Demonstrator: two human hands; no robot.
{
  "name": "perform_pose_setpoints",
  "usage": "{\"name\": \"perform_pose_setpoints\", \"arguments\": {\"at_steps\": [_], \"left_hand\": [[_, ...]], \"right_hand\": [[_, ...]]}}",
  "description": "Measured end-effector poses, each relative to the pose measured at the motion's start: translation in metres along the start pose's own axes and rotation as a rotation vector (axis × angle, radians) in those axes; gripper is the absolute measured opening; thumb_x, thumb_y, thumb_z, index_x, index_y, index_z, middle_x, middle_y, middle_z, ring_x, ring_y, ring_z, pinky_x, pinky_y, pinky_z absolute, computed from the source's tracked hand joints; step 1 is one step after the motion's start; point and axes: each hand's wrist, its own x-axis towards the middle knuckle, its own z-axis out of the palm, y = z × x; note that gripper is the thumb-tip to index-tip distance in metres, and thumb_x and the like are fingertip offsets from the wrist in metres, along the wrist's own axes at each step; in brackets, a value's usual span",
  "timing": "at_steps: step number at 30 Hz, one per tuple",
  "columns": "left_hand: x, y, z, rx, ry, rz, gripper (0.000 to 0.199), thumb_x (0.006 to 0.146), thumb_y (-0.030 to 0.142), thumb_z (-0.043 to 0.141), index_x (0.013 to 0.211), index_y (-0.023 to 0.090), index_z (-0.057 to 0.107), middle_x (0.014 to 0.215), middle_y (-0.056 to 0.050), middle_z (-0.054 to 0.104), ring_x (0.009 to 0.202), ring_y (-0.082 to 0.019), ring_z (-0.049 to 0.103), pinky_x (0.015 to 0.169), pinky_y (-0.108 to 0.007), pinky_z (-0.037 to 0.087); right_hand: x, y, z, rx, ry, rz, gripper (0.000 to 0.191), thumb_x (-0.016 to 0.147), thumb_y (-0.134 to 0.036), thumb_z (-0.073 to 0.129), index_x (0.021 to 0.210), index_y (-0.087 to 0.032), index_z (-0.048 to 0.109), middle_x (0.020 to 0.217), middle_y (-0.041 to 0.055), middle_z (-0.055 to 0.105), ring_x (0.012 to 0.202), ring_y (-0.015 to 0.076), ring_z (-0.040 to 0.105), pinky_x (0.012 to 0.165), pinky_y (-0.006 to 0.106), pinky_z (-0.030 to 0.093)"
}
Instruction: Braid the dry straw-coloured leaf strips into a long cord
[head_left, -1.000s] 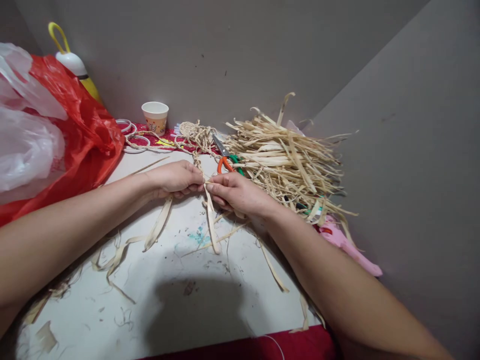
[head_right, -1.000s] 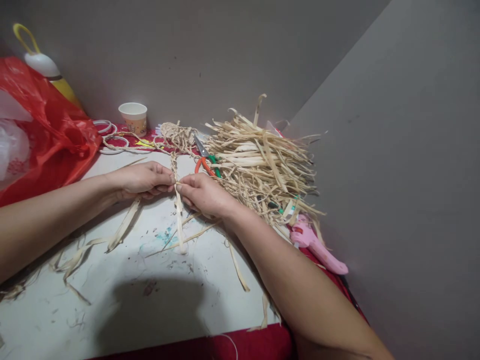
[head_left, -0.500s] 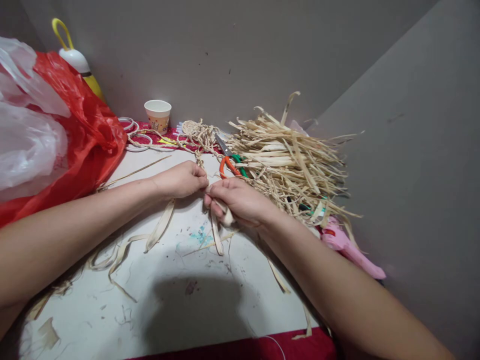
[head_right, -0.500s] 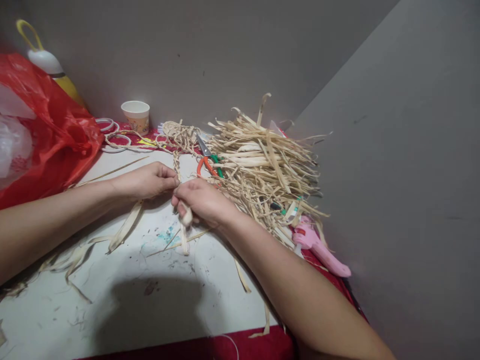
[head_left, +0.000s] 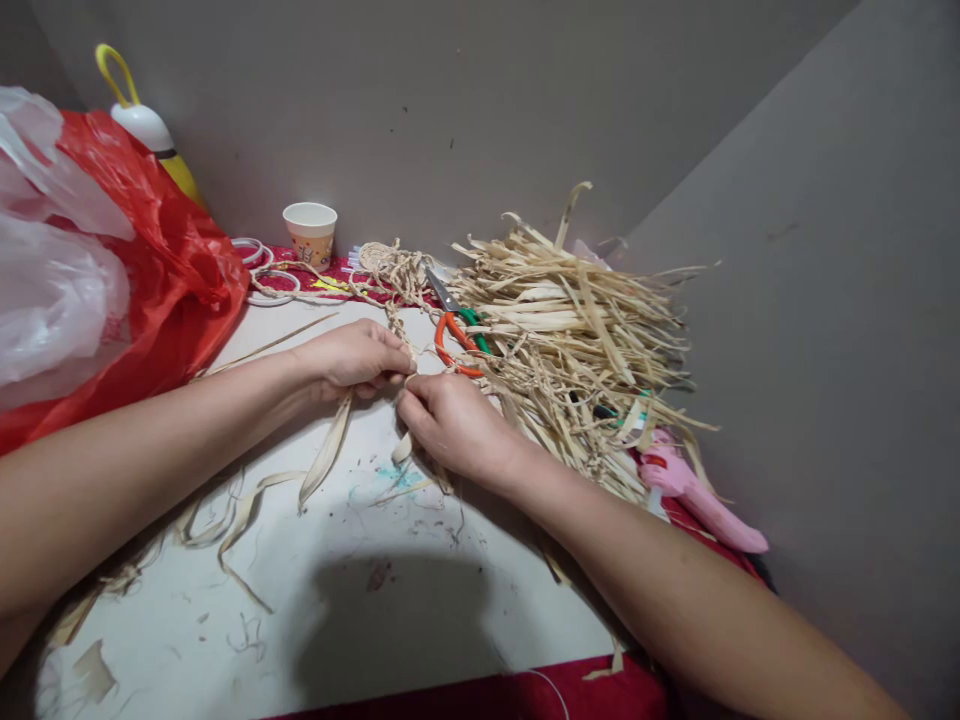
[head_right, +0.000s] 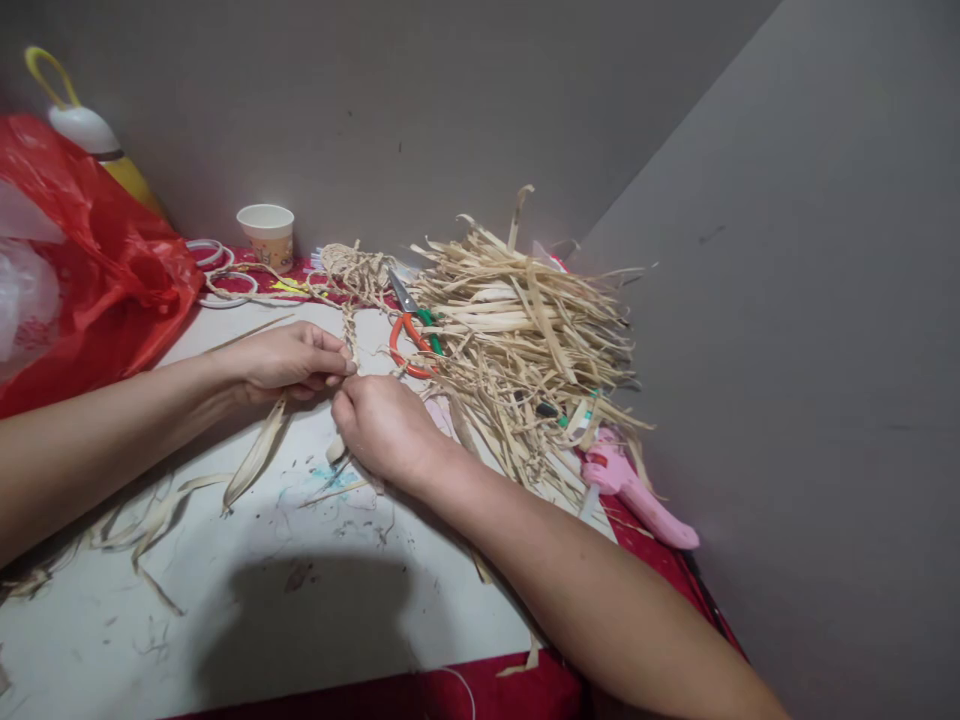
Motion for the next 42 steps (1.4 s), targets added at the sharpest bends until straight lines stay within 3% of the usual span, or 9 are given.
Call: {"name": "perform_pose_setpoints", "arguments": {"at_steps": [3, 5, 8, 10, 16, 24, 31, 38, 42], "left_hand": [[0.001, 0.001, -0.006, -0.061, -0.046, -0.001, 0.03, 0.075, 0.007, 0.06, 0.047, 0.012, 0.049, 0.04, 0.003, 0.044, 0.028, -0.001, 0.031, 0.029, -0.014, 0.02], [0.002, 0.003, -0.011, -0.101, -0.091, -0.004, 0.029, 0.074, 0.01, 0.064, 0.05, 0.012, 0.049, 0.041, 0.004, 0.042, 0.029, 0.0, 0.03, 0.029, -0.012, 0.02], [0.003, 0.004, -0.018, -0.125, -0.158, -0.013, 0.027, 0.074, 0.013, 0.067, 0.053, 0.012, 0.051, 0.043, 0.005, 0.04, 0.031, 0.001, 0.025, 0.03, -0.011, 0.019], [0.005, 0.003, -0.02, -0.123, -0.19, -0.014, 0.025, 0.075, 0.014, 0.066, 0.055, 0.012, 0.052, 0.044, 0.005, 0.039, 0.032, 0.001, 0.024, 0.03, -0.011, 0.019], [0.007, 0.0, -0.02, -0.064, -0.185, 0.009, 0.023, 0.077, 0.012, 0.062, 0.055, 0.012, 0.053, 0.043, 0.004, 0.039, 0.032, -0.001, 0.028, 0.03, -0.012, 0.021], [0.006, 0.0, -0.021, 0.112, -0.202, 0.066, 0.023, 0.08, 0.011, 0.055, 0.058, 0.013, 0.054, 0.046, 0.003, 0.044, 0.033, -0.002, 0.033, 0.033, -0.015, 0.024], [0.002, 0.002, -0.018, 0.369, -0.204, 0.133, 0.018, 0.078, 0.008, 0.052, 0.062, 0.014, 0.055, 0.046, 0.004, 0.043, 0.037, -0.005, 0.035, 0.037, -0.017, 0.026], [-0.006, 0.011, -0.014, 0.679, -0.148, 0.152, 0.014, 0.073, 0.01, 0.052, 0.063, 0.016, 0.06, 0.049, 0.003, 0.052, 0.041, -0.007, 0.042, 0.042, -0.019, 0.031], [-0.01, 0.015, -0.009, 0.615, -0.118, 0.094, 0.015, 0.071, 0.009, 0.051, 0.061, 0.015, 0.06, 0.046, 0.002, 0.053, 0.036, -0.007, 0.041, 0.039, -0.019, 0.029]], "right_hand": [[-0.009, -0.01, -0.01, -0.212, -0.133, -0.102, 0.035, 0.079, -0.018, 0.057, 0.046, -0.017, 0.045, 0.043, -0.0029, 0.042, 0.041, 0.0063, 0.031, 0.044, 0.023, 0.019], [-0.01, -0.014, -0.022, -0.14, -0.185, -0.059, 0.036, 0.083, -0.031, 0.056, 0.05, -0.016, 0.054, 0.042, -0.0015, 0.048, 0.037, 0.0065, 0.036, 0.04, 0.022, 0.023], [0.0, -0.009, -0.038, 0.031, 0.183, -0.083, 0.035, 0.083, -0.038, 0.058, 0.058, -0.014, 0.059, 0.046, -0.0003, 0.054, 0.035, 0.0051, 0.038, 0.036, 0.019, 0.026], [0.01, -0.002, -0.042, 0.162, 0.263, -0.057, 0.028, 0.08, -0.037, 0.062, 0.065, -0.014, 0.06, 0.056, 0.0005, 0.06, 0.034, 0.0036, 0.038, 0.034, 0.017, 0.026], [0.021, 0.01, -0.034, 0.476, -0.246, 0.151, 0.024, 0.077, -0.033, 0.066, 0.07, -0.013, 0.055, 0.058, -0.0015, 0.057, 0.033, 0.0015, 0.032, 0.031, 0.015, 0.02], [0.029, 0.018, -0.039, 0.551, -0.393, 0.232, 0.03, 0.085, -0.035, 0.057, 0.065, -0.015, 0.05, 0.044, -0.0101, 0.027, 0.034, 0.0023, 0.016, 0.031, 0.013, 0.015], [0.032, 0.016, -0.028, 0.596, -0.285, 0.361, 0.029, 0.084, -0.024, 0.049, 0.057, -0.017, 0.041, 0.04, -0.0082, 0.03, 0.029, 0.0028, 0.018, 0.027, 0.013, 0.013], [0.031, 0.015, -0.017, 0.479, -0.082, 0.329, 0.027, 0.077, -0.017, 0.047, 0.049, -0.015, 0.046, 0.033, -0.0068, 0.031, 0.025, 0.0032, 0.018, 0.026, 0.016, 0.013], [0.03, 0.014, -0.016, 0.481, -0.048, 0.342, 0.024, 0.075, -0.016, 0.047, 0.052, -0.013, 0.052, 0.033, -0.0074, 0.03, 0.025, 0.0027, 0.018, 0.027, 0.017, 0.013]]}}
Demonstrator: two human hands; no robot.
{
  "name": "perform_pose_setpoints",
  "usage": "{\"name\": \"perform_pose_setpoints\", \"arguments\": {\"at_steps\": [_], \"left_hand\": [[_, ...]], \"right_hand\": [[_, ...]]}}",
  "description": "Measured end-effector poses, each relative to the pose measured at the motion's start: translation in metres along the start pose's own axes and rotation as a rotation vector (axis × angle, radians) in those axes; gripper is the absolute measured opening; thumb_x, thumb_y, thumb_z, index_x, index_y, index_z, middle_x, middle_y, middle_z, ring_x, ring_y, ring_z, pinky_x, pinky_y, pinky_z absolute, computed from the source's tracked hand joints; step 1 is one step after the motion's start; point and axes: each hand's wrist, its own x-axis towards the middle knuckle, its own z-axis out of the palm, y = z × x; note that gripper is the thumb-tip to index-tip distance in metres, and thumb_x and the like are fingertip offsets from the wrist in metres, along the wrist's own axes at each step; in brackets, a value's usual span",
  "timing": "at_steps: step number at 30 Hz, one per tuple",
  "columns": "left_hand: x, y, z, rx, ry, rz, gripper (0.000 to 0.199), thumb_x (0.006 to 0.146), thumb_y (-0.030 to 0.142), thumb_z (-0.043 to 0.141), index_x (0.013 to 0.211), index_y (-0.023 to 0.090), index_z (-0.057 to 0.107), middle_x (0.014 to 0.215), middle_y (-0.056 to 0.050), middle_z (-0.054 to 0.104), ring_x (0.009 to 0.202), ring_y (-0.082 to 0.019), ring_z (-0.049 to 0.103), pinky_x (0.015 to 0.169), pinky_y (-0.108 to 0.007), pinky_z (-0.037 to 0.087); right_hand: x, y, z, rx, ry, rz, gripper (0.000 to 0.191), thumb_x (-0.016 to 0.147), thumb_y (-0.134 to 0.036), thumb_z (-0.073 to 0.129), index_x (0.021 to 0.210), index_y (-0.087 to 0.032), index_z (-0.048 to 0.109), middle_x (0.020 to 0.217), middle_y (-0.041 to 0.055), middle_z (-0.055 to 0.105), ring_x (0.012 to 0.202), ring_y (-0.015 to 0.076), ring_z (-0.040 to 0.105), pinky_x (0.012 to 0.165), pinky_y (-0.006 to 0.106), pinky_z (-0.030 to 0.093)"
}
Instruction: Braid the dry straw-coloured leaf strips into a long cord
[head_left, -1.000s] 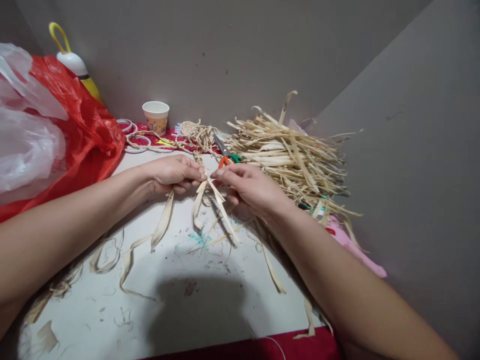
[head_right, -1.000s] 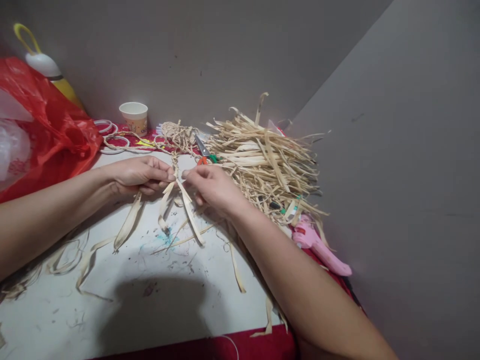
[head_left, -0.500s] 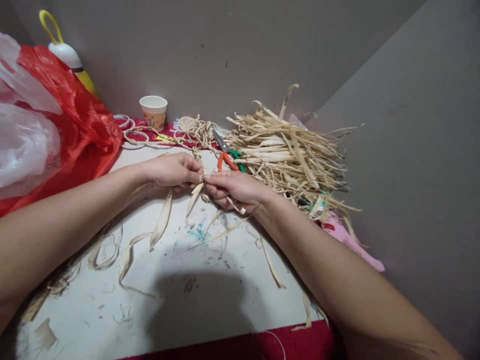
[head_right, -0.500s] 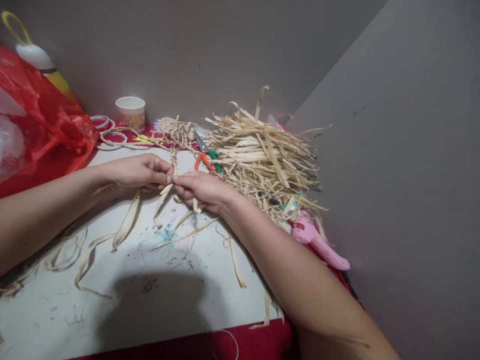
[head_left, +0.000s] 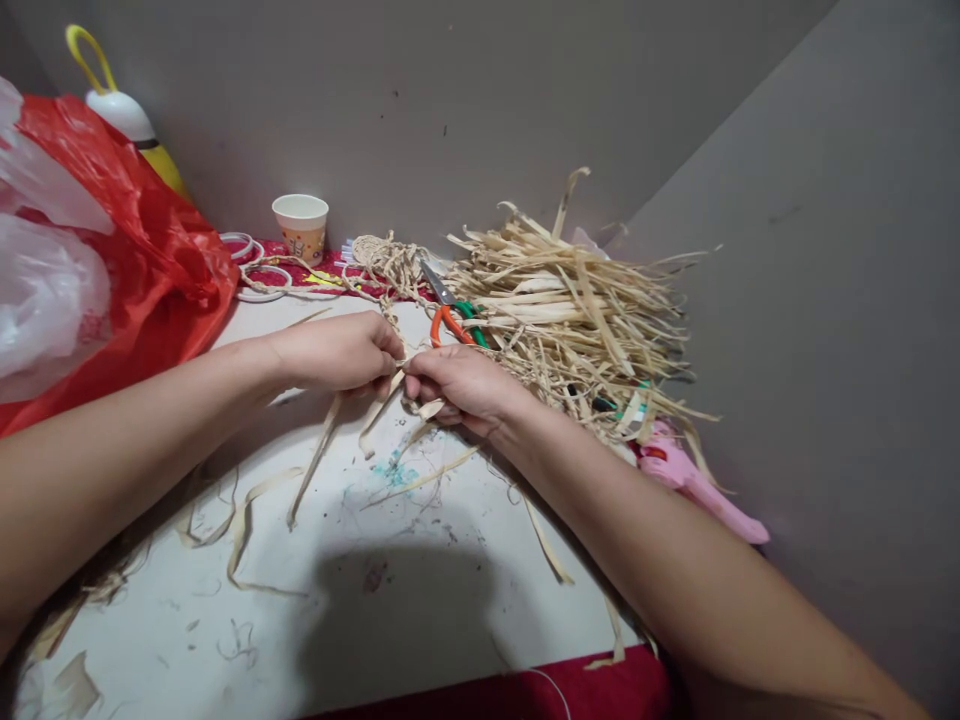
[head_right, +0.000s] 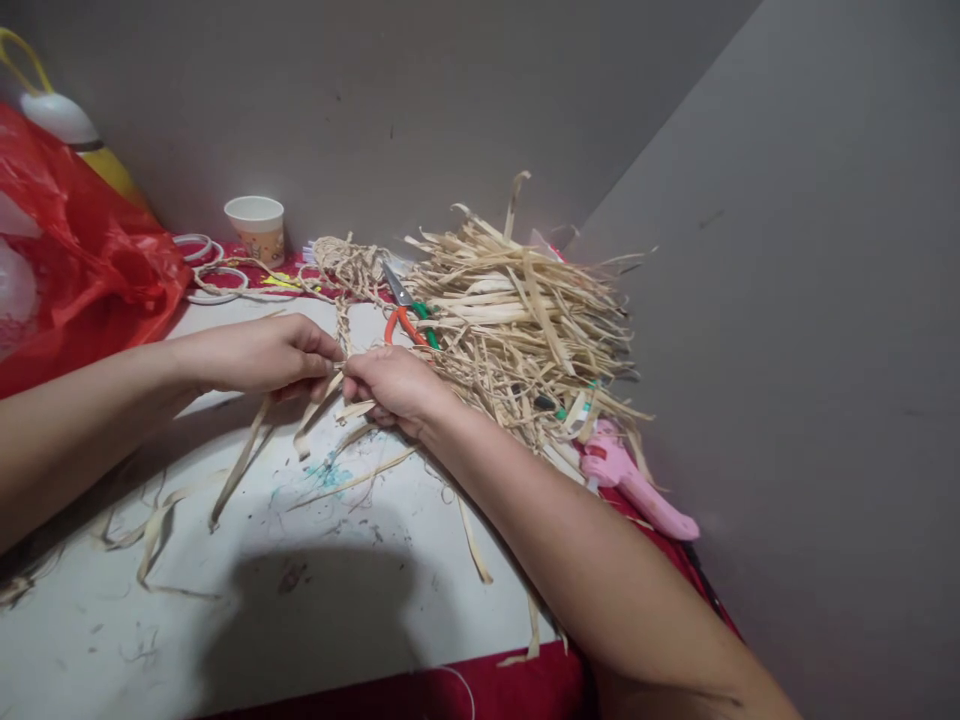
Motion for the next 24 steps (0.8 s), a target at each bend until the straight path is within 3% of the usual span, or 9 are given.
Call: {"name": "perform_pose_setpoints", "arguments": {"at_steps": [4, 8, 12, 19, 24], "left_hand": [[0.003, 0.001, 0.004, -0.282, -0.054, -0.053, 0.017, 0.075, 0.01, 0.047, 0.064, 0.012, 0.061, 0.048, -0.002, 0.057, 0.033, -0.006, 0.041, 0.036, -0.018, 0.028], [0.005, -0.001, 0.01, -0.41, -0.052, -0.089, 0.014, 0.075, 0.01, 0.049, 0.071, 0.011, 0.062, 0.05, -0.004, 0.062, 0.035, -0.007, 0.048, 0.039, -0.018, 0.035], [0.004, -0.001, 0.014, -0.337, -0.042, -0.083, 0.012, 0.072, 0.01, 0.051, 0.078, 0.012, 0.062, 0.054, -0.004, 0.066, 0.039, -0.01, 0.055, 0.042, -0.019, 0.041], [0.002, 0.0, 0.02, -0.147, 0.006, -0.122, 0.015, 0.072, 0.015, 0.049, 0.081, 0.014, 0.062, 0.063, -0.006, 0.07, 0.042, -0.013, 0.058, 0.036, -0.018, 0.035], [-0.002, 0.007, 0.018, -0.103, -0.036, -0.114, 0.007, 0.069, 0.017, 0.055, 0.07, 0.015, 0.062, 0.062, -0.004, 0.069, 0.042, -0.011, 0.056, 0.042, -0.019, 0.04]], "right_hand": [[-0.004, -0.002, 0.0, 0.076, -0.026, 0.017, 0.018, 0.076, -0.016, 0.049, 0.06, -0.011, 0.056, 0.036, -0.0089, 0.03, 0.026, 0.0015, 0.017, 0.028, 0.015, 0.012], [-0.005, -0.002, 0.001, 0.17, -0.058, 0.01, 0.018, 0.076, -0.018, 0.053, 0.058, -0.014, 0.049, 0.037, -0.009, 0.031, 0.027, 0.0021, 0.019, 0.028, 0.015, 0.012], [-0.005, -0.001, 0.001, 0.216, -0.07, -0.011, 0.026, 0.074, -0.019, 0.056, 0.054, -0.017, 0.039, 0.037, -0.0087, 0.033, 0.027, 0.002, 0.022, 0.028, 0.015, 0.012], [-0.006, 0.0, 0.003, 0.144, -0.144, -0.016, 0.032, 0.072, -0.02, 0.053, 0.045, -0.017, 0.037, 0.034, -0.0037, 0.042, 0.025, 0.0017, 0.023, 0.026, 0.014, 0.012], [-0.006, 0.0, 0.002, 0.148, -0.094, -0.018, 0.029, 0.068, -0.017, 0.053, 0.044, -0.017, 0.037, 0.032, -0.005, 0.037, 0.025, 0.0019, 0.024, 0.027, 0.014, 0.013]]}}
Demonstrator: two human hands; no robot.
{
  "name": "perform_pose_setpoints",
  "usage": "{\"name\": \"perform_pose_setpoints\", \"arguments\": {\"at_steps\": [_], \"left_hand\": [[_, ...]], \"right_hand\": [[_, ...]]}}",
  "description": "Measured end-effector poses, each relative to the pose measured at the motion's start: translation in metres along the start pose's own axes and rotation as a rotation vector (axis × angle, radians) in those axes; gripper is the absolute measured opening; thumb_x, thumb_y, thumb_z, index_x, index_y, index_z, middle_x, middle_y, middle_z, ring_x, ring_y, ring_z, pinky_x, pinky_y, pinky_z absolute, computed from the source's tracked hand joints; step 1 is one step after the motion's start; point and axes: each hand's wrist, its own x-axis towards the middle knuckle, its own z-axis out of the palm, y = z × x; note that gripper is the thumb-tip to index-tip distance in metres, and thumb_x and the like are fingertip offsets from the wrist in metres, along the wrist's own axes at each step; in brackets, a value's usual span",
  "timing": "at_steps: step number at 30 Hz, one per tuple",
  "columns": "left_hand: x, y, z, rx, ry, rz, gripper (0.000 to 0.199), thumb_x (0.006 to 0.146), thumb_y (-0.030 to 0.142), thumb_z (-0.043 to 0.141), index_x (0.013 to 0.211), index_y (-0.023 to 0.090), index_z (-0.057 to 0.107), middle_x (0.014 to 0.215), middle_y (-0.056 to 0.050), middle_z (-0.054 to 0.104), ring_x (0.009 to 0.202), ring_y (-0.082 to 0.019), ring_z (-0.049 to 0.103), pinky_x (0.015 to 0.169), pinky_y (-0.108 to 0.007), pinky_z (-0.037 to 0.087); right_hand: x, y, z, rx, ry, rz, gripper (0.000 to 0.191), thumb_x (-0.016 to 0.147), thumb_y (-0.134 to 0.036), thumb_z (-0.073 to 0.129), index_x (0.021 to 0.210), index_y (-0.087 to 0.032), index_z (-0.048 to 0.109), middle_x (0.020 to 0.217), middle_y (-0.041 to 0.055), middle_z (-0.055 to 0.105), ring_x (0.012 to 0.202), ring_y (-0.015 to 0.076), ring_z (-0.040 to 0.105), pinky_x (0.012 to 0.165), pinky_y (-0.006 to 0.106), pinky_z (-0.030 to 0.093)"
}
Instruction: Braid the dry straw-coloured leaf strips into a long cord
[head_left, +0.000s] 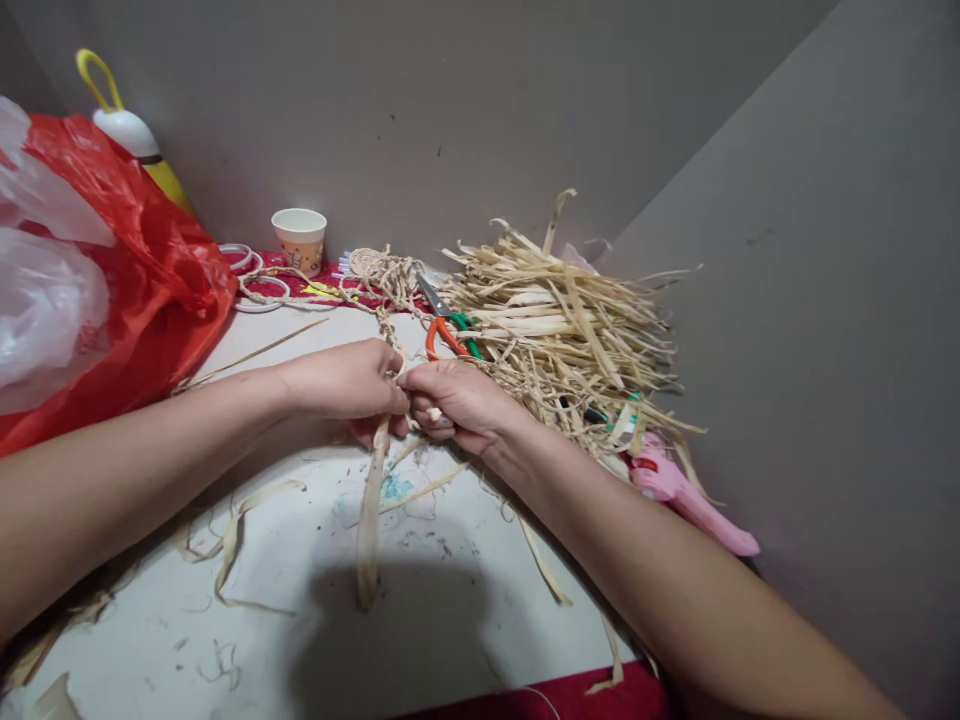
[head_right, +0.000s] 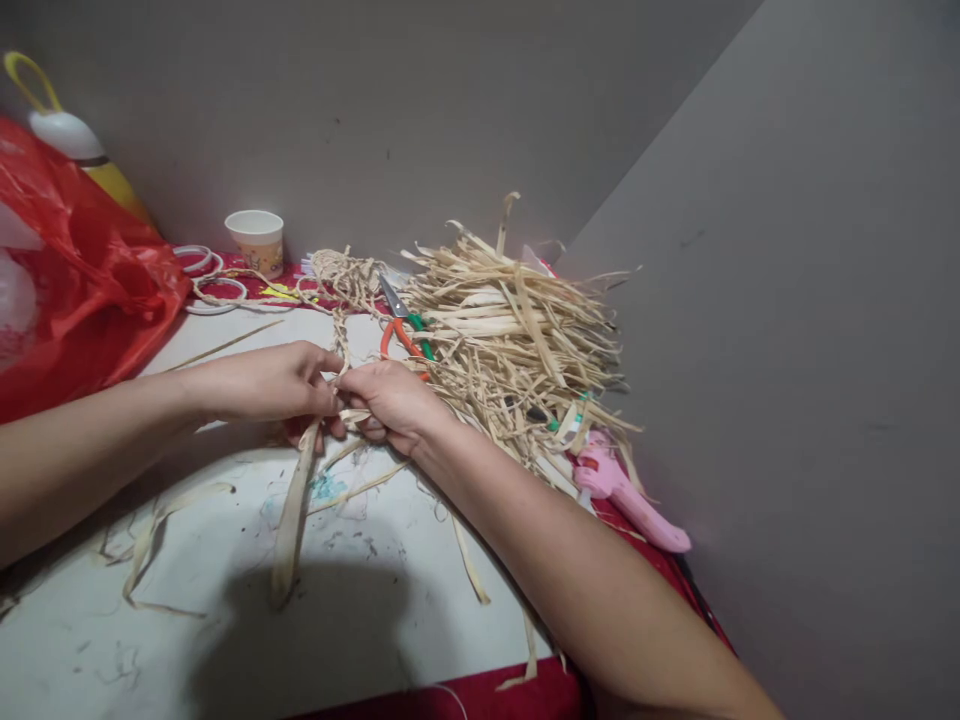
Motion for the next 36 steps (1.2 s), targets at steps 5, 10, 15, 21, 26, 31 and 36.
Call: {"name": "perform_pose_setpoints", "arguments": {"at_steps": [5, 10, 15, 21, 26, 31, 36], "left_hand": [[-0.005, 0.004, -0.025, 0.025, 0.08, 0.005, 0.016, 0.074, 0.025, 0.057, 0.062, 0.015, 0.061, 0.054, -0.003, 0.064, 0.042, -0.011, 0.054, 0.045, -0.021, 0.041], [0.005, -0.007, -0.03, -0.091, 0.316, 0.1, 0.009, 0.071, 0.018, 0.06, 0.062, 0.015, 0.062, 0.052, 0.001, 0.058, 0.046, -0.008, 0.051, 0.047, -0.018, 0.039], [0.01, -0.011, -0.013, -0.393, -0.008, -0.024, 0.018, 0.072, 0.016, 0.049, 0.056, 0.014, 0.057, 0.046, -0.001, 0.053, 0.039, -0.008, 0.043, 0.038, -0.019, 0.029], [0.011, -0.015, -0.011, -0.234, 0.047, 0.02, 0.019, 0.071, 0.021, 0.051, 0.053, 0.016, 0.056, 0.039, 0.005, 0.032, 0.033, -0.006, 0.022, 0.035, -0.023, 0.013], [0.013, -0.016, -0.014, -0.081, 0.149, 0.07, 0.019, 0.072, 0.024, 0.051, 0.058, 0.016, 0.06, 0.043, 0.003, 0.037, 0.035, -0.008, 0.027, 0.036, -0.025, 0.017], [0.015, -0.015, -0.014, -0.161, 0.125, 0.008, 0.021, 0.07, 0.023, 0.051, 0.05, 0.018, 0.049, 0.042, 0.003, 0.033, 0.034, -0.007, 0.025, 0.035, -0.024, 0.016], [0.013, -0.013, -0.011, -0.321, 0.048, 0.005, 0.023, 0.072, 0.02, 0.053, 0.05, 0.016, 0.051, 0.043, 0.006, 0.028, 0.034, -0.005, 0.02, 0.034, -0.022, 0.013]], "right_hand": [[-0.002, -0.004, -0.002, 0.033, -0.008, -0.026, 0.01, 0.069, -0.016, 0.054, 0.059, -0.013, 0.054, 0.037, -0.0097, 0.031, 0.028, 0.0017, 0.022, 0.028, 0.013, 0.014], [-0.002, -0.004, -0.005, 0.035, -0.074, -0.025, 0.011, 0.073, -0.021, 0.058, 0.071, -0.011, 0.061, 0.038, -0.0109, 0.028, 0.029, 0.002, 0.02, 0.028, 0.013, 0.015], [0.001, -0.001, -0.008, -0.009, -0.082, -0.024, 0.015, 0.073, -0.025, 0.06, 0.068, -0.012, 0.058, 0.039, -0.01, 0.031, 0.03, 0.0023, 0.022, 0.028, 0.013, 0.015], [0.001, -0.004, -0.01, -0.062, -0.102, -0.01, 0.013, 0.073, -0.024, 0.059, 0.067, -0.012, 0.058, 0.04, -0.0101, 0.03, 0.03, 0.0022, 0.021, 0.029, 0.013, 0.015], [-0.001, -0.006, -0.011, -0.113, -0.106, -0.01, 0.016, 0.076, -0.025, 0.057, 0.069, -0.012, 0.06, 0.04, -0.0096, 0.031, 0.03, 0.0023, 0.021, 0.03, 0.014, 0.014], [-0.002, -0.004, -0.015, -0.246, -0.091, -0.086, 0.016, 0.077, -0.026, 0.057, 0.069, -0.012, 0.059, 0.04, -0.0086, 0.033, 0.033, 0.0038, 0.023, 0.033, 0.017, 0.018], [-0.001, -0.001, -0.02, -0.386, -0.067, -0.167, 0.018, 0.078, -0.03, 0.057, 0.071, -0.014, 0.059, 0.045, -0.0076, 0.036, 0.038, 0.0049, 0.026, 0.037, 0.018, 0.022]]}}
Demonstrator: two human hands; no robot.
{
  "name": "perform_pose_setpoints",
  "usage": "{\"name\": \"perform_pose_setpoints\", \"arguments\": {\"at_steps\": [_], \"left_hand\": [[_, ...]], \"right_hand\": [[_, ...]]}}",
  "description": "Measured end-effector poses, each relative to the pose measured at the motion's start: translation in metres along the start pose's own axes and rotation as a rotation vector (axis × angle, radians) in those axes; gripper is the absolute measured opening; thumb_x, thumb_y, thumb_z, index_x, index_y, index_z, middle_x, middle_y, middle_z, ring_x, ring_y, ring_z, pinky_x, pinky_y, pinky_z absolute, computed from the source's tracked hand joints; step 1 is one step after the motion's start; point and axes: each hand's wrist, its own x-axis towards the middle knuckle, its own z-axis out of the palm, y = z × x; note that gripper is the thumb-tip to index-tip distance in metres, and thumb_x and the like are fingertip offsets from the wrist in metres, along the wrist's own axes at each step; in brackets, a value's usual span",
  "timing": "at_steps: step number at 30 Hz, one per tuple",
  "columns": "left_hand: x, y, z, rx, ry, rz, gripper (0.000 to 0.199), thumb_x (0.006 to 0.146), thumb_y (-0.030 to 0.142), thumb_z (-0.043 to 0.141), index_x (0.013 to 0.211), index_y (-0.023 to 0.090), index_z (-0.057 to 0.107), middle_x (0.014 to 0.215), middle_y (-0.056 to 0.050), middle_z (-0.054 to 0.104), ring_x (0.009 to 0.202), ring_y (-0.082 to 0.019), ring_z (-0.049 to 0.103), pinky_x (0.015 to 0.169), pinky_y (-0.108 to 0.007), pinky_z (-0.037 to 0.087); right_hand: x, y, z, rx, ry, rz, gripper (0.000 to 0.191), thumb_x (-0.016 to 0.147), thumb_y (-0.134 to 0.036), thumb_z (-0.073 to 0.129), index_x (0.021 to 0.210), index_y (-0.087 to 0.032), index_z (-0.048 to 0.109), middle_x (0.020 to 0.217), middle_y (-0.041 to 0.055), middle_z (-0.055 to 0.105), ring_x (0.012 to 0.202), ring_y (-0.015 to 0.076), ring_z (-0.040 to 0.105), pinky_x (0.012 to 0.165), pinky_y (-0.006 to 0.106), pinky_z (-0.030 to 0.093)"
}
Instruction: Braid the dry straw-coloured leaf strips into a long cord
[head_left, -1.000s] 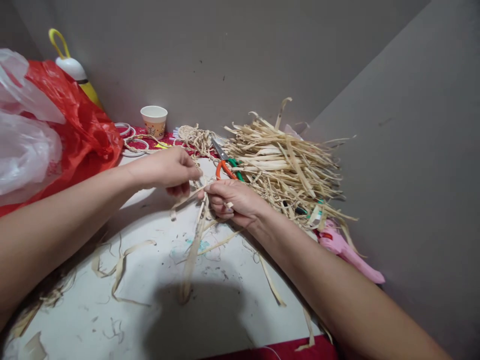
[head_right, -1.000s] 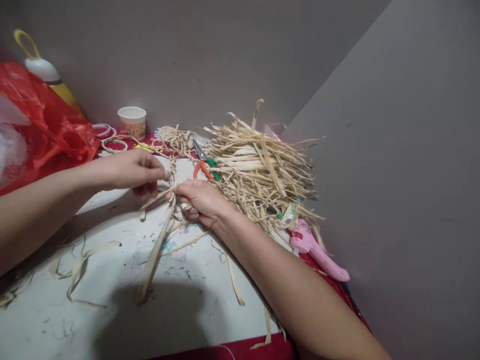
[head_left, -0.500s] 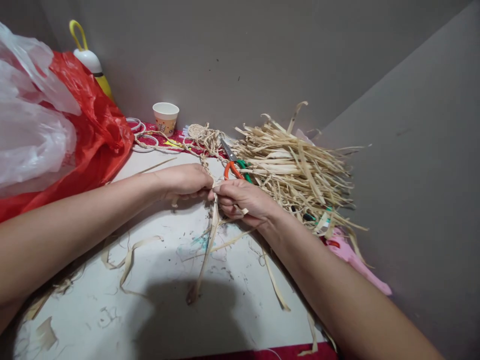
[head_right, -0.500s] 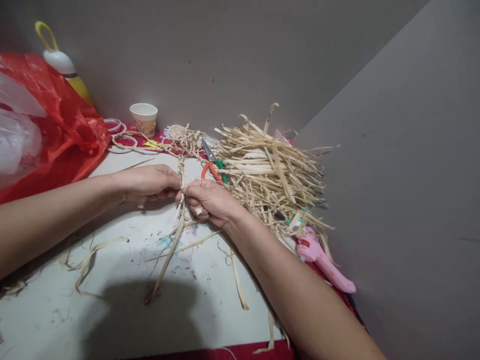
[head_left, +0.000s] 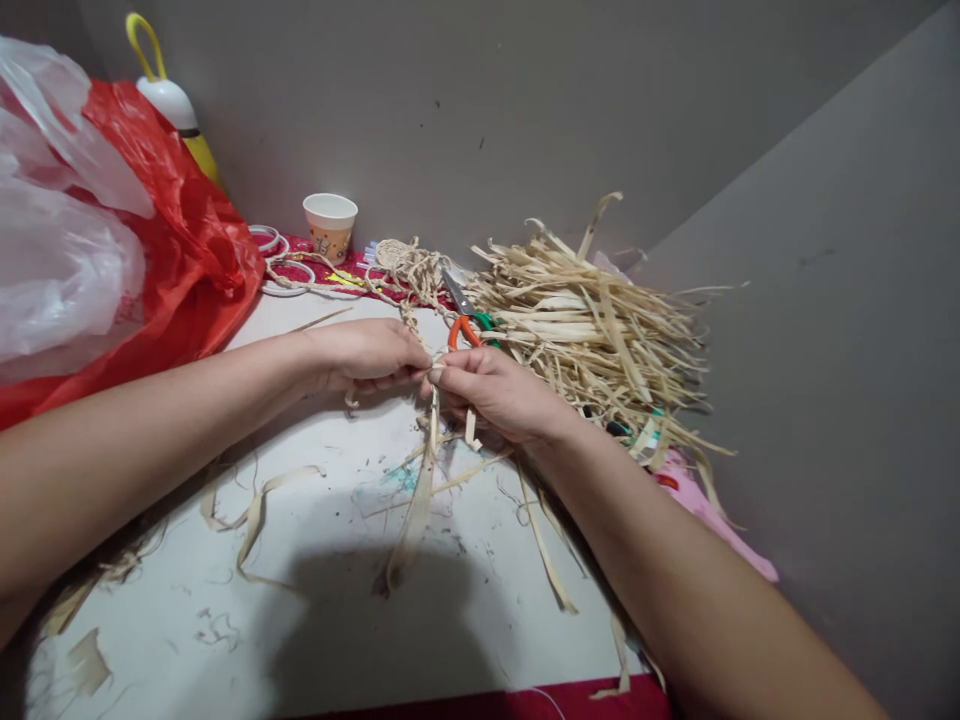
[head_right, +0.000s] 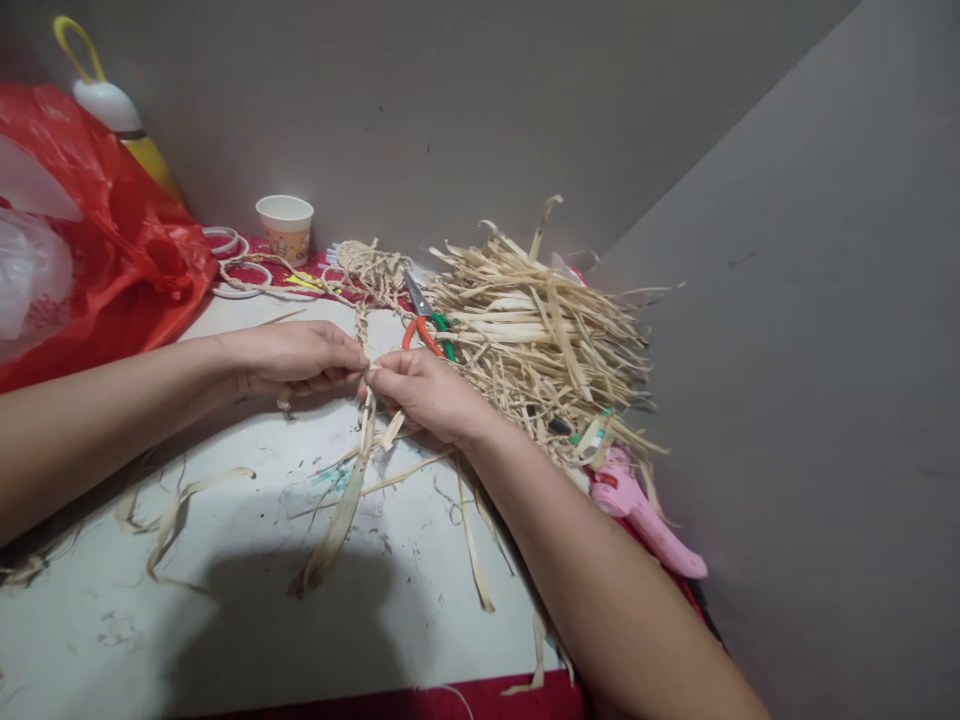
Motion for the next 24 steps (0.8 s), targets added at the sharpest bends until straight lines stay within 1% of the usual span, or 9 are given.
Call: {"name": "perform_pose_setpoints", "arguments": {"at_steps": [4, 7, 9, 12, 16, 18, 21, 24], "left_hand": [[-0.002, 0.0, 0.002, -0.025, 0.014, 0.006, 0.023, 0.073, 0.016, 0.054, 0.05, 0.014, 0.055, 0.042, 0.005, 0.032, 0.033, -0.005, 0.023, 0.035, -0.022, 0.014], [-0.001, 0.0, 0.003, 0.016, 0.057, 0.028, 0.025, 0.073, 0.016, 0.055, 0.048, 0.016, 0.051, 0.041, 0.005, 0.033, 0.033, -0.005, 0.024, 0.035, -0.022, 0.016], [-0.001, -0.001, 0.004, 0.077, 0.099, 0.034, 0.026, 0.072, 0.017, 0.056, 0.048, 0.017, 0.048, 0.039, 0.005, 0.033, 0.032, -0.006, 0.025, 0.036, -0.022, 0.017], [-0.002, 0.0, 0.006, 0.17, 0.173, 0.029, 0.022, 0.072, 0.017, 0.057, 0.051, 0.018, 0.049, 0.037, 0.006, 0.033, 0.032, -0.006, 0.025, 0.035, -0.022, 0.017], [-0.004, 0.0, 0.01, 0.225, 0.218, 0.041, 0.019, 0.07, 0.015, 0.057, 0.052, 0.017, 0.051, 0.036, 0.006, 0.032, 0.032, -0.005, 0.025, 0.035, -0.021, 0.016], [-0.004, -0.001, 0.012, 0.21, 0.228, 0.058, 0.022, 0.07, 0.013, 0.056, 0.05, 0.017, 0.049, 0.037, 0.006, 0.033, 0.032, -0.005, 0.025, 0.035, -0.021, 0.016], [-0.004, -0.001, 0.013, 0.119, 0.204, 0.067, 0.03, 0.071, 0.012, 0.054, 0.044, 0.018, 0.042, 0.036, 0.006, 0.031, 0.032, -0.005, 0.025, 0.034, -0.021, 0.016], [-0.004, 0.0, 0.013, 0.003, 0.157, 0.053, 0.035, 0.073, 0.012, 0.053, 0.041, 0.017, 0.039, 0.035, 0.006, 0.03, 0.031, -0.004, 0.024, 0.033, -0.021, 0.015]], "right_hand": [[-0.002, -0.002, -0.001, -0.147, -0.017, -0.049, 0.024, 0.082, -0.036, 0.054, 0.07, -0.014, 0.058, 0.051, -0.0059, 0.038, 0.042, 0.0053, 0.029, 0.04, 0.019, 0.023], [-0.007, -0.009, -0.002, -0.249, -0.014, -0.054, 0.027, 0.082, -0.038, 0.054, 0.068, -0.015, 0.055, 0.052, -0.0053, 0.039, 0.043, 0.0057, 0.032, 0.041, 0.019, 0.025], [-0.01, -0.015, -0.003, -0.303, 0.013, -0.049, 0.025, 0.082, -0.035, 0.055, 0.068, -0.014, 0.054, 0.053, -0.0047, 0.041, 0.044, 0.0058, 0.034, 0.041, 0.018, 0.026], [-0.015, -0.021, -0.003, -0.307, 0.052, -0.024, 0.02, 0.082, -0.028, 0.054, 0.069, -0.013, 0.056, 0.05, -0.0049, 0.042, 0.041, 0.0048, 0.034, 0.039, 0.017, 0.026], [-0.018, -0.023, 0.008, -0.222, 0.03, 0.053, 0.022, 0.083, -0.025, 0.046, 0.066, -0.015, 0.056, 0.041, -0.0055, 0.043, 0.031, 0.0047, 0.03, 0.033, 0.018, 0.023], [-0.019, -0.021, 0.017, -0.21, 0.025, 0.085, 0.023, 0.083, -0.023, 0.043, 0.065, -0.016, 0.055, 0.041, -0.0038, 0.048, 0.029, 0.0057, 0.032, 0.032, 0.018, 0.024], [-0.019, -0.016, 0.028, -0.283, 0.072, 0.094, 0.021, 0.08, -0.02, 0.044, 0.063, -0.017, 0.055, 0.042, -0.0022, 0.052, 0.03, 0.0075, 0.038, 0.034, 0.019, 0.026], [-0.018, -0.011, 0.034, -0.405, 0.142, 0.003, 0.02, 0.077, -0.016, 0.045, 0.059, -0.017, 0.054, 0.039, -0.003, 0.048, 0.033, 0.0079, 0.038, 0.037, 0.02, 0.025]]}}
